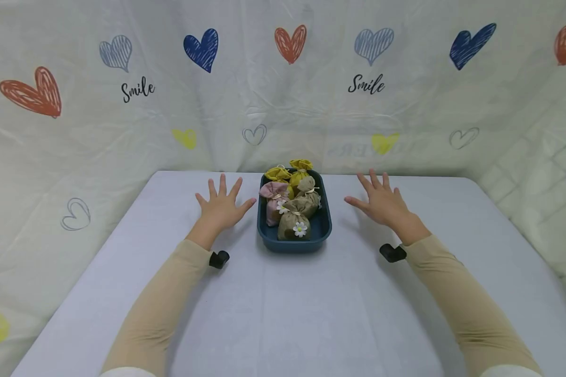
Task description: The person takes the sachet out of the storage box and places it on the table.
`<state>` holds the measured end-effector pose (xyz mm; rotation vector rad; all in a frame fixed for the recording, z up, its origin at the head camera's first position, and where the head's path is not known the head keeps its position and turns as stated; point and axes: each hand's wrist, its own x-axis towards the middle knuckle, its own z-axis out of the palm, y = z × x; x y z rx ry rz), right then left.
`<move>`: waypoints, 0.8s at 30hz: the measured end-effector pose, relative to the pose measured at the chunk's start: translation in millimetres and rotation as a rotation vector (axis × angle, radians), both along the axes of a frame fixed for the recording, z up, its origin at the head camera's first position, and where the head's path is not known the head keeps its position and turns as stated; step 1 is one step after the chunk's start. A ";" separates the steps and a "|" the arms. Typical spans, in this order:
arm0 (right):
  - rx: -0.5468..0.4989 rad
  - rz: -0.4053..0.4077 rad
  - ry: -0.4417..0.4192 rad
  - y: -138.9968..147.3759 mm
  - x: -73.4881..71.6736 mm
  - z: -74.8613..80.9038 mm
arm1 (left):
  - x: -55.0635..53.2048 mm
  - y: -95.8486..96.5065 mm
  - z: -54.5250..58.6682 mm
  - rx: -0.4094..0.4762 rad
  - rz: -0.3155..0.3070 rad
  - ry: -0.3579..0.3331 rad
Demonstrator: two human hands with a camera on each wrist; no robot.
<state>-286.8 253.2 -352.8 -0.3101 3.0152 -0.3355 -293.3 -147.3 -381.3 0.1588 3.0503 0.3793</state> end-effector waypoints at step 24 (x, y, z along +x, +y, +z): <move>0.078 0.096 0.076 -15.0 20.2 3.6 | 15.5 4.3 10.0 0.029 -0.032 0.019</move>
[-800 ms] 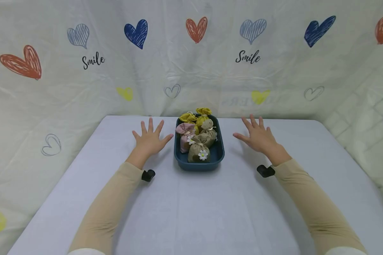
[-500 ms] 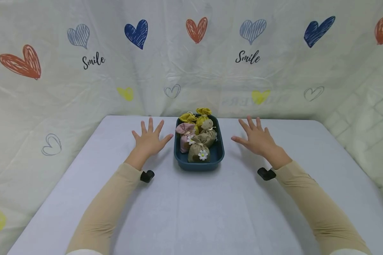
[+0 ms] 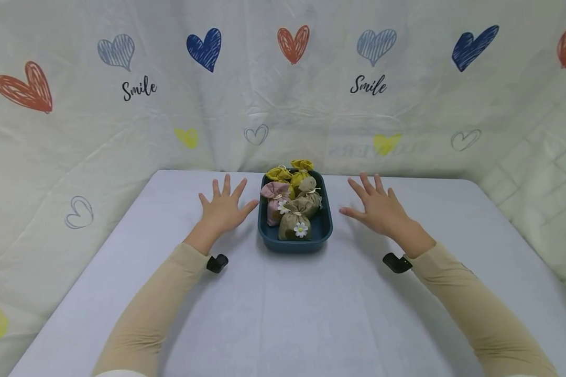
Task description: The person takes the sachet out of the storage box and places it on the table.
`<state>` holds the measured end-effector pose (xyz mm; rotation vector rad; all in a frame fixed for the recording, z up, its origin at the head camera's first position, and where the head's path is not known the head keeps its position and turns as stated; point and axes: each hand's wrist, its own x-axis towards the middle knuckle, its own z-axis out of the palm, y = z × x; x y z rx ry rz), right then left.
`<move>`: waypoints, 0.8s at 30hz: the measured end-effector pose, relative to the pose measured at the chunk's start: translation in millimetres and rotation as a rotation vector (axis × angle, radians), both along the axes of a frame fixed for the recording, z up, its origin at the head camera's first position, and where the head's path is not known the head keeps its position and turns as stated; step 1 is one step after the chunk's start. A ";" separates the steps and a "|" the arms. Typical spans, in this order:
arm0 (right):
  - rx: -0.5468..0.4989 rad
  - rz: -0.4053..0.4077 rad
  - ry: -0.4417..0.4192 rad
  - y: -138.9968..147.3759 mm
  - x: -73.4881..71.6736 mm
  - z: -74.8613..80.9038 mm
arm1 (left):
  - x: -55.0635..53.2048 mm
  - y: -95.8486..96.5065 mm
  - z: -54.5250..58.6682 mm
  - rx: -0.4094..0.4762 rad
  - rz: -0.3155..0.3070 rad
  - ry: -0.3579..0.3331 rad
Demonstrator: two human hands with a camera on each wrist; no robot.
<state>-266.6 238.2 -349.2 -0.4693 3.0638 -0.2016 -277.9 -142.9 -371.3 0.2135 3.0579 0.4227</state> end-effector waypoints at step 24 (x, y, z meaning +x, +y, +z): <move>-0.127 0.175 0.188 -14.9 20.7 1.5 | 12.5 5.5 2.7 0.030 -0.046 0.047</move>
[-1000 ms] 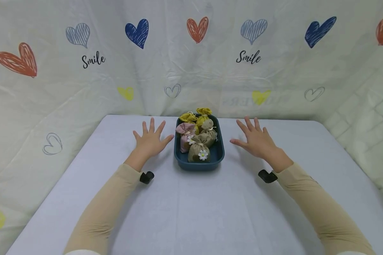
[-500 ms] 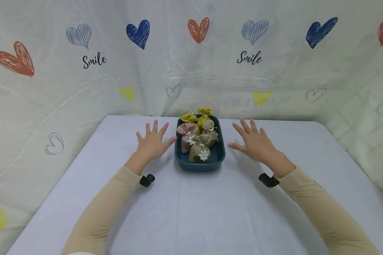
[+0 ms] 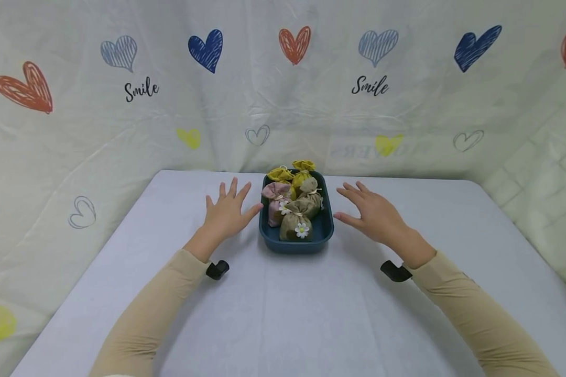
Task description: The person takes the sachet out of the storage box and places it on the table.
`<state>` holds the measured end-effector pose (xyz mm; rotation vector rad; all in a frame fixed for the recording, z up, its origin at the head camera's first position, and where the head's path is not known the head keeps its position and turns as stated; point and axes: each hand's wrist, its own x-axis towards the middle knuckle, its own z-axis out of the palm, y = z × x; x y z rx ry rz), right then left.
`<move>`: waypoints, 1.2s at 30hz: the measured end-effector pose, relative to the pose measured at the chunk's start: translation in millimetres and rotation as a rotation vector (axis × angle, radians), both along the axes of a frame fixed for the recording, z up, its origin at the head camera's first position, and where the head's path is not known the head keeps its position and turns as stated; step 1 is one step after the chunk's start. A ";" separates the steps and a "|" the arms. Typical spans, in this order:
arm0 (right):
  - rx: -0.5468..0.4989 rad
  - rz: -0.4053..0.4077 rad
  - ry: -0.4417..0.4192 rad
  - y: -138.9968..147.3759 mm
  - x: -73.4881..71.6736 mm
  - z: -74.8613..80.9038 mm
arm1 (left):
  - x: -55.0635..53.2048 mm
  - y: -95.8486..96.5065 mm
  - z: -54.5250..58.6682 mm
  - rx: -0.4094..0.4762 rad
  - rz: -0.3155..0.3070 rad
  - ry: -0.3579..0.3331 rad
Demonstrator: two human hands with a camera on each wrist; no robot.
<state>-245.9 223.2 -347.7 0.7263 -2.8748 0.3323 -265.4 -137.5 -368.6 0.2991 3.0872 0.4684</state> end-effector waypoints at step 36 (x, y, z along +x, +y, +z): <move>-0.472 0.041 -0.206 -35.1 4.9 1.9 | 21.5 27.3 -1.0 -0.023 -0.075 -0.047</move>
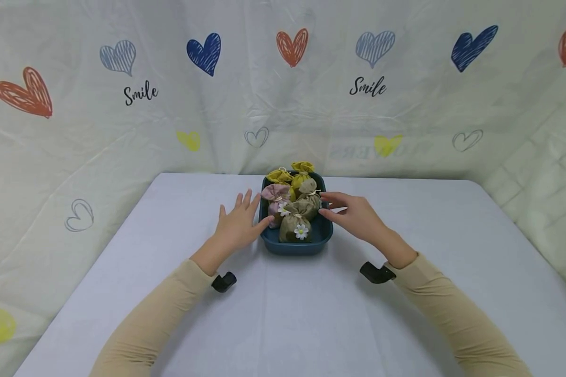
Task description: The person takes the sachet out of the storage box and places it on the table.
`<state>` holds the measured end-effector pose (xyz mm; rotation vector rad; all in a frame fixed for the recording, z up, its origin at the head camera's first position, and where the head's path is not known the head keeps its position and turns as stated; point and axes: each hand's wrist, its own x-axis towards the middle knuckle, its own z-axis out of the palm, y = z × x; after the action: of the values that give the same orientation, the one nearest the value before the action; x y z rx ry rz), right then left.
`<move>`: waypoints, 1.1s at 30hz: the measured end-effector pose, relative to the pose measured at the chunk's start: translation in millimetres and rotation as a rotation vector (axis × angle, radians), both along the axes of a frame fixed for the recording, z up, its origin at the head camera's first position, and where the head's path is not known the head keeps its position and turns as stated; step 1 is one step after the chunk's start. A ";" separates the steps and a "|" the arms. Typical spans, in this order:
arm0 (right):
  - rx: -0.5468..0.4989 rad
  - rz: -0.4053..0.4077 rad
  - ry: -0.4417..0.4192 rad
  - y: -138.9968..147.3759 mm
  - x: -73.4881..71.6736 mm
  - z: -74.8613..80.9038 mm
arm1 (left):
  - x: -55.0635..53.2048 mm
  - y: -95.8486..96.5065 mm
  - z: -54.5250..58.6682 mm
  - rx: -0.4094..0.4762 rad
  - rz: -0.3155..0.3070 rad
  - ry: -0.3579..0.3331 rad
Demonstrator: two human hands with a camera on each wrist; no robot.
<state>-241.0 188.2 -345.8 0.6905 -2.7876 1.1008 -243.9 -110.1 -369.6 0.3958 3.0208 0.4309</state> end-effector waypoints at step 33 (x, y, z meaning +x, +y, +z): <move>0.031 0.073 -0.321 -21.3 -31.9 5.1 | 14.1 7.4 -5.6 -0.028 -0.056 -0.067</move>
<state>-272.9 166.8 -340.7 0.6780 -3.0721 1.2878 -229.8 -102.7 -375.2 0.4537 2.9398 0.3891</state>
